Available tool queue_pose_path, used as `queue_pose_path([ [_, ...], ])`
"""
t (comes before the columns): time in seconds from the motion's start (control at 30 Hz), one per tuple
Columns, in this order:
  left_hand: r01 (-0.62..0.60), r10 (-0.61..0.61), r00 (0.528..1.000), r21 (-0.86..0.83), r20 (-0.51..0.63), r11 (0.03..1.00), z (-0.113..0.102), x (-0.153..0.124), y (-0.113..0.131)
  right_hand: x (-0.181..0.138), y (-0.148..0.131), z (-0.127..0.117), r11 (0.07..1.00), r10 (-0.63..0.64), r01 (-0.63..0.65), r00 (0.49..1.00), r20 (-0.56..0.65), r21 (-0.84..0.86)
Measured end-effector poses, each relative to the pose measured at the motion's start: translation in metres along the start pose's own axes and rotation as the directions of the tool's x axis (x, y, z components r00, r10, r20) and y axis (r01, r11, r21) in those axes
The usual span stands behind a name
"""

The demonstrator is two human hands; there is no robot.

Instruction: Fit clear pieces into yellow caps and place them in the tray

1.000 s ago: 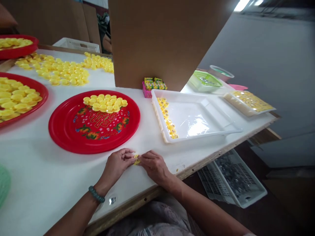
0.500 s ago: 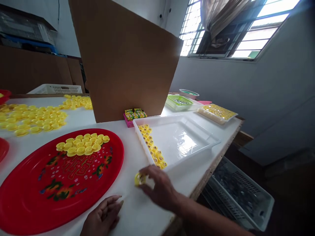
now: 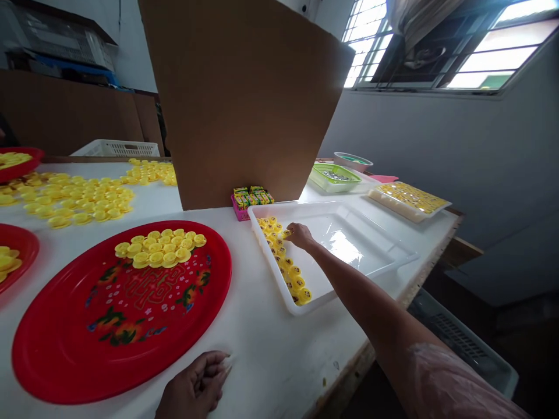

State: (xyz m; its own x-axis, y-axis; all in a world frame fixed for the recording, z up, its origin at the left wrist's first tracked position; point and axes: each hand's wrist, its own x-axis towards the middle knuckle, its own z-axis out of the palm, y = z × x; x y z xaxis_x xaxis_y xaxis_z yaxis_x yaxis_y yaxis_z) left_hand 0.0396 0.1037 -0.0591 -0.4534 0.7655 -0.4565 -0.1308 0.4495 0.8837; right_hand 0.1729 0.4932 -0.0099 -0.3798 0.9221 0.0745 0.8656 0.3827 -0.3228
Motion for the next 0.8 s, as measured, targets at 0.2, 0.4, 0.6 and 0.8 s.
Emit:
queue_pose_path([
  [0.2,-0.072,0.068,0.995,0.043,0.069,0.997,-0.003,-0.003,0.003,-0.017,-0.026,-0.013,0.995,-0.097,0.095,0.992,-0.081,-0.029],
  [0.4,-0.207,0.188,0.976,0.199,0.112,0.958,-0.01,-0.015,0.022,-0.054,-0.12,-0.016,0.879,-0.473,0.476,0.867,-0.159,-0.023],
  [0.6,-0.224,0.227,0.974,0.182,0.007,0.957,-0.025,-0.023,0.037,-0.053,-0.223,0.036,0.743,-0.669,0.669,0.742,0.038,0.01],
  [0.8,-0.288,0.303,0.948,0.142,-0.097,0.947,-0.042,-0.023,0.044,-0.041,-0.246,0.073,0.818,-0.566,0.574,0.815,0.123,-0.033],
])
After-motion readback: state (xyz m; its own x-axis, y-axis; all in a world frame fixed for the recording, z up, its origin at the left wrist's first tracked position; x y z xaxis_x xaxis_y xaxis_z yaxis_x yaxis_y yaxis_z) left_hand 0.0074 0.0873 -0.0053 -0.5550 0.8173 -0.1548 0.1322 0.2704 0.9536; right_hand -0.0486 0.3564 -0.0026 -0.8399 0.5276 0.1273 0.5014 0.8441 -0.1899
